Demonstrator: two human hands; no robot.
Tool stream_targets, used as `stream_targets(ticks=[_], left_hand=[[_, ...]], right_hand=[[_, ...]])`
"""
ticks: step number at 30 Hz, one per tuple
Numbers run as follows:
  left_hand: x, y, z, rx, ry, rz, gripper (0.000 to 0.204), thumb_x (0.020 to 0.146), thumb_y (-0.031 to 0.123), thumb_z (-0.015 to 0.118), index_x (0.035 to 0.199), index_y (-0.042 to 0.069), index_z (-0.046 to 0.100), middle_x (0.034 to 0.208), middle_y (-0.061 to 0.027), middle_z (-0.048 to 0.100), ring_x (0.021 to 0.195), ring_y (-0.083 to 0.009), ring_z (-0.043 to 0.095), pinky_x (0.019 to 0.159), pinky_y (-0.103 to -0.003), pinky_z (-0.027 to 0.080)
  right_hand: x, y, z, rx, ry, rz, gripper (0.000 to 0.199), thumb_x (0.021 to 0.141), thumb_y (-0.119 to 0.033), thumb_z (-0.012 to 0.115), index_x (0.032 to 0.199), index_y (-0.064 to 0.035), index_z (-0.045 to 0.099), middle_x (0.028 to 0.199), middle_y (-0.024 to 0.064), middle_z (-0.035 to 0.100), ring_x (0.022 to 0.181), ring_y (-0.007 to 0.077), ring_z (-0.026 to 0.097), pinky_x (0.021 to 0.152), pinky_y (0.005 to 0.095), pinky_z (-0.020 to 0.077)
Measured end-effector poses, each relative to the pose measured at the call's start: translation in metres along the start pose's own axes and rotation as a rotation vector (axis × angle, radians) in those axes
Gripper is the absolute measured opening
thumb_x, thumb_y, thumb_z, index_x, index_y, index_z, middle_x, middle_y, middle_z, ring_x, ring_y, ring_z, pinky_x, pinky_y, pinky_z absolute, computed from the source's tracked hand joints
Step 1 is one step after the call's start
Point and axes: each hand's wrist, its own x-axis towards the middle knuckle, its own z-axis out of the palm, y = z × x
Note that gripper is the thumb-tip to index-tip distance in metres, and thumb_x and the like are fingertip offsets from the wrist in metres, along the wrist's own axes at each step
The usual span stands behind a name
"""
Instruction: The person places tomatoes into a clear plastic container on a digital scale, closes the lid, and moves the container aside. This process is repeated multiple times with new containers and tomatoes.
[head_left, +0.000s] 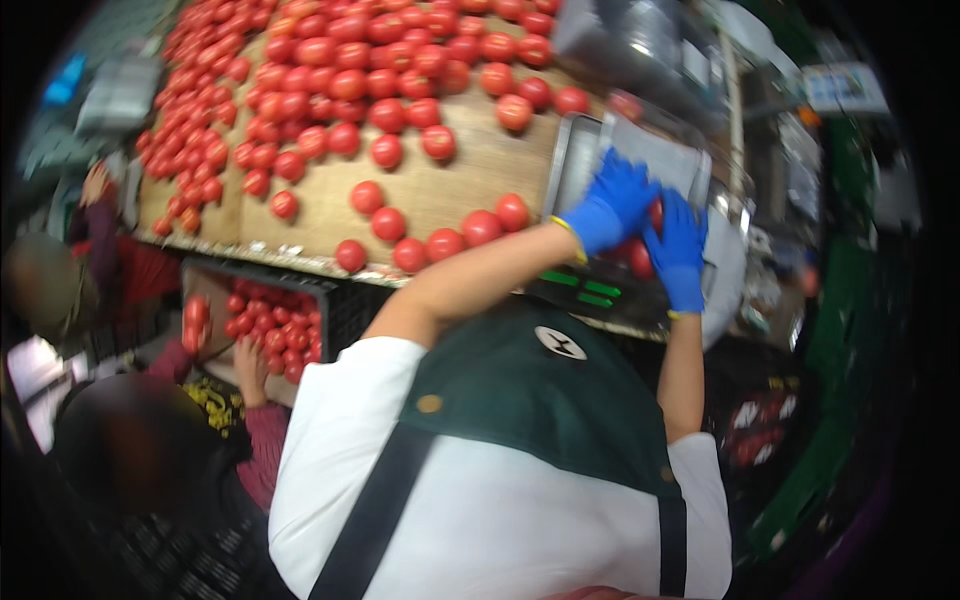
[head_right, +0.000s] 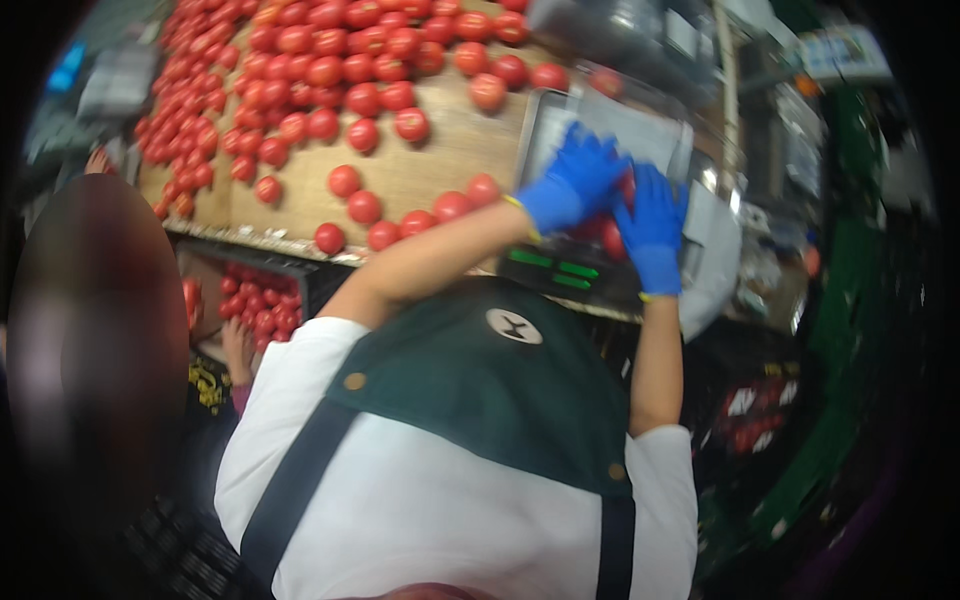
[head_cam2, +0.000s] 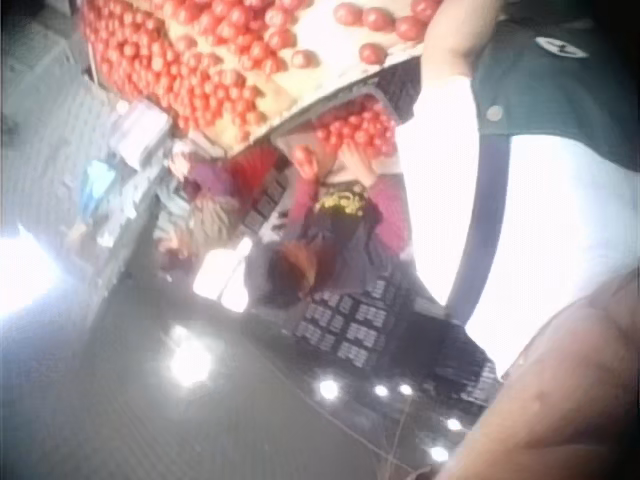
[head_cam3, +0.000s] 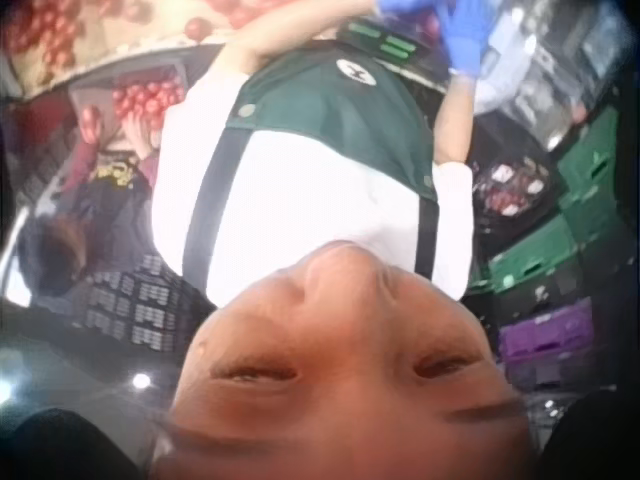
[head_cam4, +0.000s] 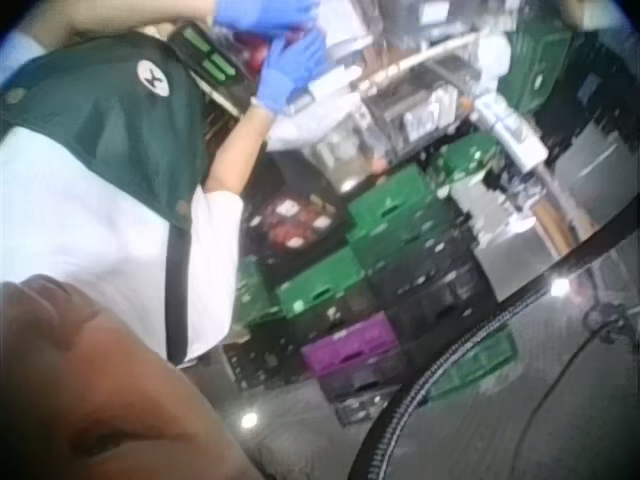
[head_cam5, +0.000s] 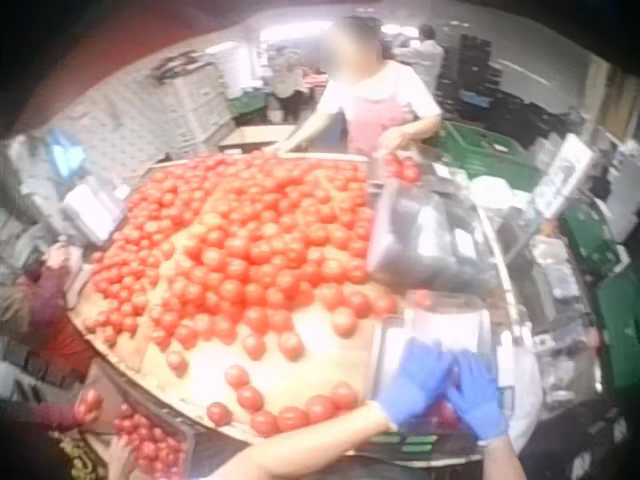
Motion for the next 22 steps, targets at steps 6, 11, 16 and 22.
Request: stream_targets(ticks=[6, 11, 16, 22], left_hand=[[-0.070, -0.026, -0.019, -0.350, 0.357, -0.076, 0.034, 0.087, 0.023, 0.051, 0.117, 0.009, 0.054, 0.123, -0.0169, 0.051, 0.113, -0.0348, 0.050, 0.102, -0.049, 0.031], [-0.223, -0.175, -0.031, -0.591, 0.698, -0.959, 0.025, 0.089, 0.007, 0.047, 0.110, 0.004, 0.059, 0.101, -0.0129, 0.061, 0.094, -0.0238, 0.058, 0.084, -0.034, 0.045], [-0.331, -0.267, -0.060, -0.454, 0.876, -1.195, 0.023, 0.089, 0.012, 0.050, 0.107, 0.004, 0.064, 0.101, -0.0130, 0.065, 0.092, -0.0226, 0.062, 0.083, -0.033, 0.047], [-0.324, -0.256, -0.026, -0.594, 0.601, -1.247, 0.036, 0.085, 0.023, 0.062, 0.117, 0.009, 0.058, 0.111, -0.0156, 0.059, 0.103, -0.0273, 0.057, 0.088, -0.036, 0.045]], right_hand=[[0.024, -0.044, -0.043, 0.200, -0.083, 0.032, 0.048, 0.087, -0.033, 0.056, 0.129, -0.0096, 0.049, 0.128, 0.0115, 0.052, 0.120, 0.0278, 0.047, 0.104, 0.0459, 0.0267], [0.103, -0.173, -0.032, 0.676, -0.126, -0.382, 0.037, 0.086, -0.027, 0.058, 0.118, -0.0091, 0.056, 0.110, 0.0148, 0.058, 0.098, 0.0336, 0.057, 0.085, 0.0420, 0.0452], [0.181, -0.259, 0.113, 0.343, -0.158, -0.516, 0.038, 0.075, -0.014, 0.056, 0.113, -0.0171, 0.056, 0.118, 0.0135, 0.051, 0.098, 0.0319, 0.055, 0.078, 0.0436, 0.0464], [0.183, -0.290, 0.153, 0.132, -0.509, -0.365, 0.046, 0.071, -0.019, 0.064, 0.115, -0.0221, 0.054, 0.119, 0.0136, 0.045, 0.109, 0.0362, 0.047, 0.089, 0.0475, 0.0422]])
